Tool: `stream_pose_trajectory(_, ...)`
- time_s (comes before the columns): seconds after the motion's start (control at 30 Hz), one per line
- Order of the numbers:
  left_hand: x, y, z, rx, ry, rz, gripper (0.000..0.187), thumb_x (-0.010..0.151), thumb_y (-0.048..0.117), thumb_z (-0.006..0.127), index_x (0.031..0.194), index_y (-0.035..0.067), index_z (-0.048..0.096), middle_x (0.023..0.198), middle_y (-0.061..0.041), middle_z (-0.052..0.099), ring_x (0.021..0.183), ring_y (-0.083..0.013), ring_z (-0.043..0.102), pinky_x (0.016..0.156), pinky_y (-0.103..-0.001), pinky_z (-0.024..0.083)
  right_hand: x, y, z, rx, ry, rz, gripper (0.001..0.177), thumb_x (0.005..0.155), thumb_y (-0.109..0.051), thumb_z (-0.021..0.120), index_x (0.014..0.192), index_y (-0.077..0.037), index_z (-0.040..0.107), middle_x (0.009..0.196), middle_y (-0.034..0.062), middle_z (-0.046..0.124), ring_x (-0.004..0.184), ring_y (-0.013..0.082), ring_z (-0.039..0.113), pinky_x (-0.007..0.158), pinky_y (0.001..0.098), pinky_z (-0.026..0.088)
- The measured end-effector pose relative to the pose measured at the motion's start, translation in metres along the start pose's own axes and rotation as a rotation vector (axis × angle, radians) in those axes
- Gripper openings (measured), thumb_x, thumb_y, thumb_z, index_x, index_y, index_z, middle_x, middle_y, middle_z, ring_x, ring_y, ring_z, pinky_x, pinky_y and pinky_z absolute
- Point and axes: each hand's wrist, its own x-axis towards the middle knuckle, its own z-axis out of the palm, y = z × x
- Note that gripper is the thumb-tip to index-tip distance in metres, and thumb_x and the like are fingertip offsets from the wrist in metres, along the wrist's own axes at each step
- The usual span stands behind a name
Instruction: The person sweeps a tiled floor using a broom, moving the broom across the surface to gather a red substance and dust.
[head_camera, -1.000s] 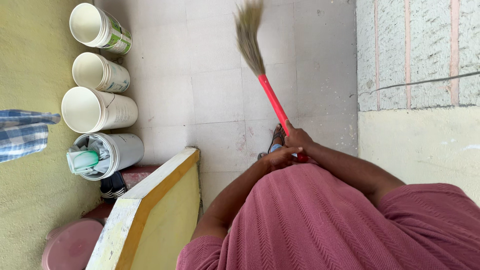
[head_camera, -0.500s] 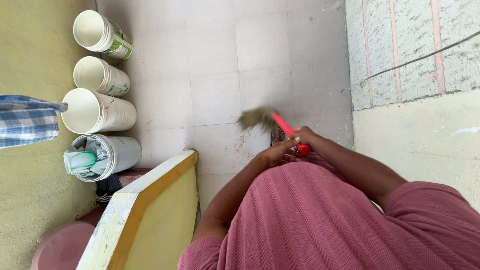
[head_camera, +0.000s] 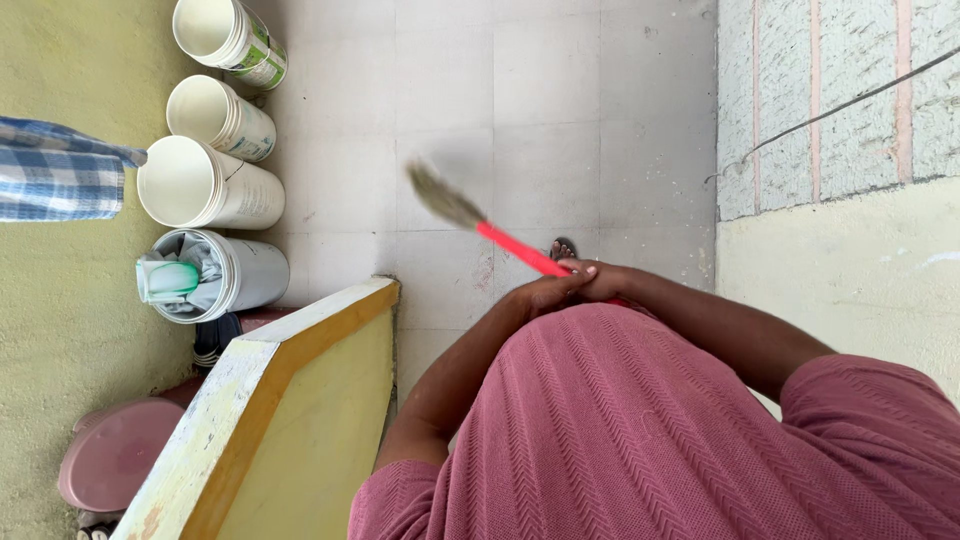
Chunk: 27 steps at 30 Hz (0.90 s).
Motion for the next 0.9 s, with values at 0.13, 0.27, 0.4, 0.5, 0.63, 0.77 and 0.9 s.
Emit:
stream_pose_trajectory(0.13,0.0,-0.027,-0.019,-0.014,0.125,0.005,0.097,0.09,0.07,0.064,0.144,-0.01,0.051,0.132,-0.032,0.061,0.126,-0.0369,0.062,0.103,-0.046,0.054,0.057,0.041,-0.012,0.244,-0.236,0.227,0.045,0.091,-0.011,0.061,0.136,-0.005,0.062,0.104,0.0105,0.074,0.078,0.0177,0.067,0.066,0.0346,0.057)
stream_pose_trajectory(0.27,0.002,-0.035,-0.026,-0.121,0.032,0.212,0.094,0.085,0.061,0.073,0.144,-0.007,0.047,0.138,-0.027,0.058,0.127,-0.0317,0.06,0.107,-0.041,0.052,0.09,0.032,-0.011,0.078,-0.142,0.325,0.038,0.092,-0.012,0.065,0.121,0.012,0.066,0.088,0.0199,0.069,0.072,0.0292,0.065,0.062,0.0431,0.053)
stream_pose_trajectory(0.4,-0.018,-0.037,-0.03,-0.242,0.142,0.233,0.106,0.083,0.067,0.069,0.153,-0.003,0.031,0.143,-0.026,0.051,0.127,-0.0299,0.06,0.108,-0.046,0.052,0.1,0.001,0.011,-0.259,0.239,0.086,0.051,0.083,-0.016,0.07,0.128,0.005,0.058,0.095,0.0219,0.074,0.084,0.0298,0.072,0.073,0.0397,0.058)
stream_pose_trajectory(0.5,-0.038,-0.029,-0.028,-0.271,0.263,0.229,0.114,0.083,0.065,0.068,0.157,0.0,0.012,0.146,-0.031,0.047,0.13,-0.0351,0.059,0.11,-0.05,0.053,0.076,-0.044,0.008,-0.569,0.399,-0.021,0.074,0.081,-0.021,0.075,0.143,0.004,0.042,0.101,0.0302,0.071,0.091,0.0374,0.071,0.078,0.0407,0.058)
stream_pose_trajectory(0.63,-0.064,-0.011,-0.032,-0.166,0.361,0.214,0.122,0.075,0.065,0.065,0.16,0.017,-0.007,0.141,-0.03,0.05,0.128,-0.0374,0.061,0.102,-0.049,0.053,0.023,-0.112,-0.009,-0.569,0.313,0.056,0.079,0.084,-0.027,0.074,0.15,-0.004,0.037,0.103,0.026,0.073,0.091,0.0343,0.074,0.08,0.0403,0.059)
stream_pose_trajectory(0.77,-0.053,-0.008,-0.049,-0.09,0.25,0.299,0.112,0.076,0.067,0.065,0.163,0.017,0.015,0.131,-0.025,0.057,0.113,-0.0267,0.063,0.089,-0.038,0.056,0.026,-0.107,-0.005,-0.244,0.012,0.152,0.057,0.089,-0.022,0.064,0.143,-0.015,0.049,0.105,0.007,0.069,0.084,0.026,0.075,0.072,0.0396,0.063)
stream_pose_trajectory(0.9,-0.012,-0.016,-0.081,-0.143,0.164,0.339,0.102,0.088,0.065,0.07,0.157,-0.002,0.036,0.127,-0.022,0.061,0.097,-0.0187,0.062,0.083,-0.03,0.055,0.099,-0.059,-0.013,0.004,-0.324,0.157,0.034,0.097,-0.016,0.062,0.128,-0.001,0.061,0.105,0.0105,0.072,0.082,0.016,0.07,0.069,0.0315,0.06)
